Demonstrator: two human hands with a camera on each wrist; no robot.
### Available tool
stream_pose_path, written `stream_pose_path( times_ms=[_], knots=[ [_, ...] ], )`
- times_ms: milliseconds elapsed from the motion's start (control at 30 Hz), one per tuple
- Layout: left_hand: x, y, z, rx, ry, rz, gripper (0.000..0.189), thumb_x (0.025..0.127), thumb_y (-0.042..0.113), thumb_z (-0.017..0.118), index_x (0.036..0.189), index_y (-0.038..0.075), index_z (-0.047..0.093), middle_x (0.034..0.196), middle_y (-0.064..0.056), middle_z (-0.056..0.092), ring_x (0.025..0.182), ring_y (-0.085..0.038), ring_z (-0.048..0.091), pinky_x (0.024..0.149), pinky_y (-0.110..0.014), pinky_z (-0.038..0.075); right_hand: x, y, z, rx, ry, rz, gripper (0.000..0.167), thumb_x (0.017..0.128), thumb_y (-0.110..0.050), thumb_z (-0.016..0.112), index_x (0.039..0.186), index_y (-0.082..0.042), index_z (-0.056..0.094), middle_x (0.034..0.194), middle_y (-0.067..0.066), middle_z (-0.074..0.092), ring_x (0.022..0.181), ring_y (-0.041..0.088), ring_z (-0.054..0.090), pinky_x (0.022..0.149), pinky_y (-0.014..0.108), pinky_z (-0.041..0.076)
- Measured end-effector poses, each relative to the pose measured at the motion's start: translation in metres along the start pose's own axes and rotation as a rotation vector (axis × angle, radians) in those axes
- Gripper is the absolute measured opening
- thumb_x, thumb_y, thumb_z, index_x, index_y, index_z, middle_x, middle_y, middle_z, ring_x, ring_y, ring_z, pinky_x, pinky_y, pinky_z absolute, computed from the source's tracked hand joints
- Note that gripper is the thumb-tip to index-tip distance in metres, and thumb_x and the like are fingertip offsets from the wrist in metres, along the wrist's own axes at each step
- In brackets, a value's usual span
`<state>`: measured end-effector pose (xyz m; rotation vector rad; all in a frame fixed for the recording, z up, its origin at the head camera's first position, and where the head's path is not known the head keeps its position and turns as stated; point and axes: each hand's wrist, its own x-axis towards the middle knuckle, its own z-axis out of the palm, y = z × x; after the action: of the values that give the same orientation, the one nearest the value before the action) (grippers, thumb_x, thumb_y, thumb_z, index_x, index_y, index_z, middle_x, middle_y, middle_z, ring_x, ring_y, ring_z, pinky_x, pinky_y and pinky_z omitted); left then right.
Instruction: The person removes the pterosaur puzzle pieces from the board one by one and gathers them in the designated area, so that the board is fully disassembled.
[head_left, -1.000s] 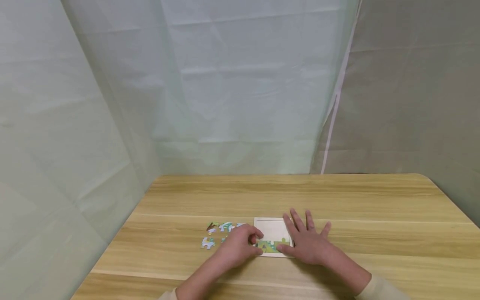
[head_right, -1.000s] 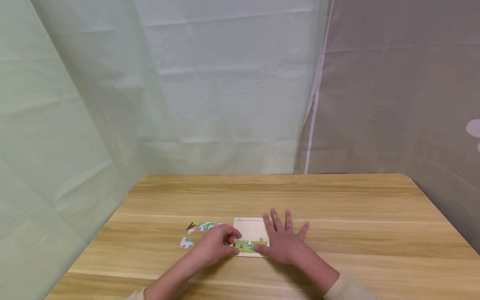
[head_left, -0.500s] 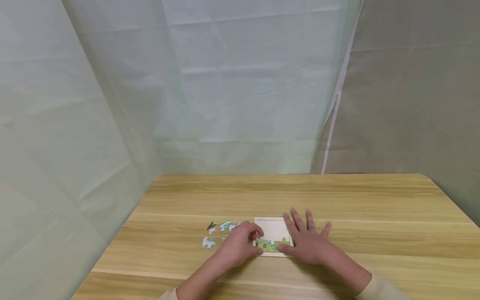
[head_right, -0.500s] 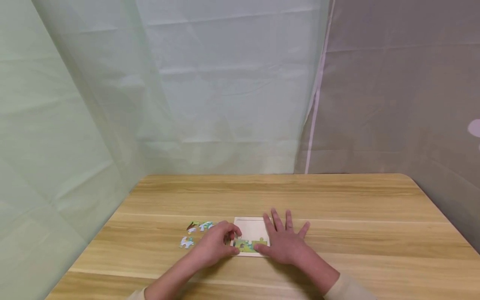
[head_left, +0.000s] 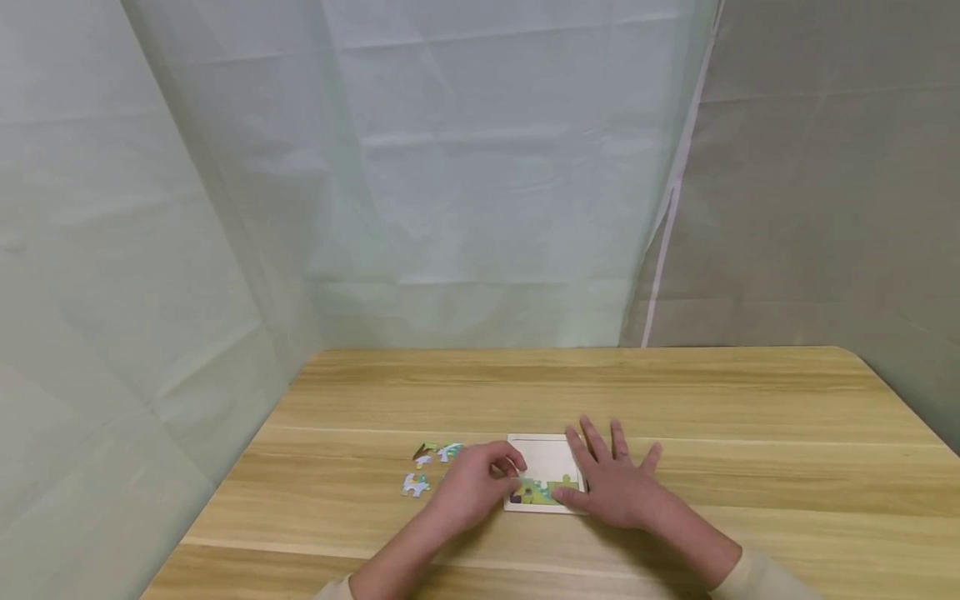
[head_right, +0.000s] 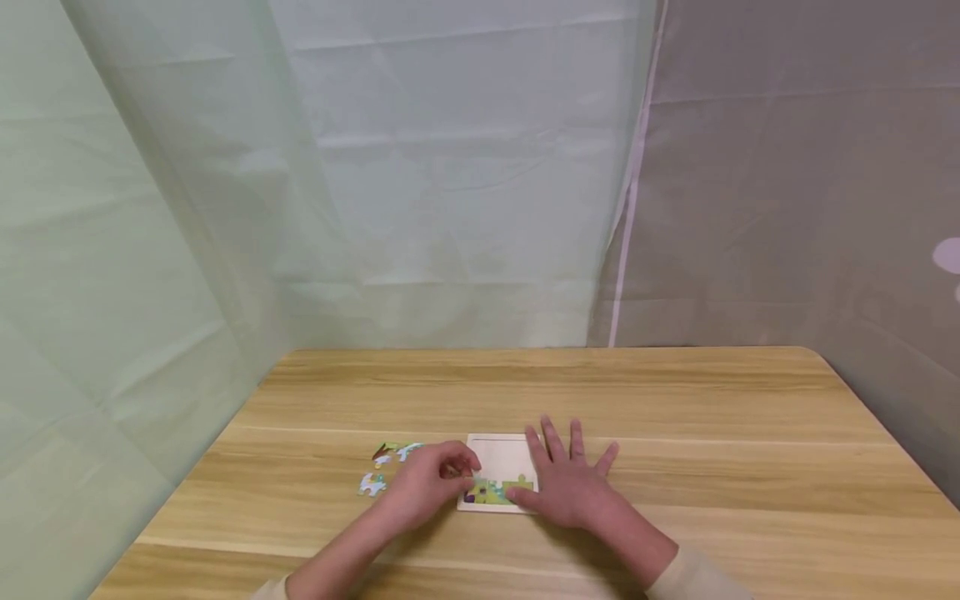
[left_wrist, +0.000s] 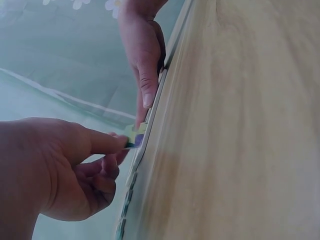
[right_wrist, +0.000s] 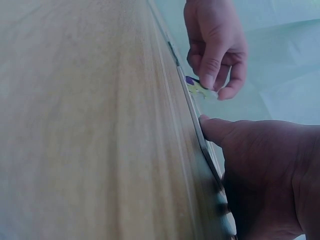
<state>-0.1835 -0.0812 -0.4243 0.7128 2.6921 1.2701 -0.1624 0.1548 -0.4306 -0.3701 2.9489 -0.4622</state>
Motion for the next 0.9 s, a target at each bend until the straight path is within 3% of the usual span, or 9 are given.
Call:
stream_pose_path(
  times_ms=[267,900],
  knots=[
    [-0.002,-0.001,-0.005,-0.114,0.053,-0.031,0.009,0.09,0.005,0.073,0.096,0.012,0.071,0.085,0.009,0.067,0.079,-0.012,0.059,0.073,-0.027,0.048,0.002,0.002,0.002,-0.003,-0.011,0.002,0.1,0.09,-0.078,0.047,0.162,-0.013,0.021,0.168,0.014,0.01,0.148,0.054,0.002,0.091,0.088,-0.007],
    [-0.024,-0.022,-0.026,-0.069,0.141,-0.054,0.01,0.088,0.007,0.076,0.092,0.015,0.075,0.085,0.009,0.071,0.073,-0.011,0.056,0.068,-0.025,0.046,-0.001,-0.001,-0.002,-0.009,-0.008,-0.01,0.096,0.091,-0.072,0.051,0.161,-0.013,0.022,0.167,0.016,0.012,0.147,0.055,0.004,0.089,0.09,-0.004]
  ],
)
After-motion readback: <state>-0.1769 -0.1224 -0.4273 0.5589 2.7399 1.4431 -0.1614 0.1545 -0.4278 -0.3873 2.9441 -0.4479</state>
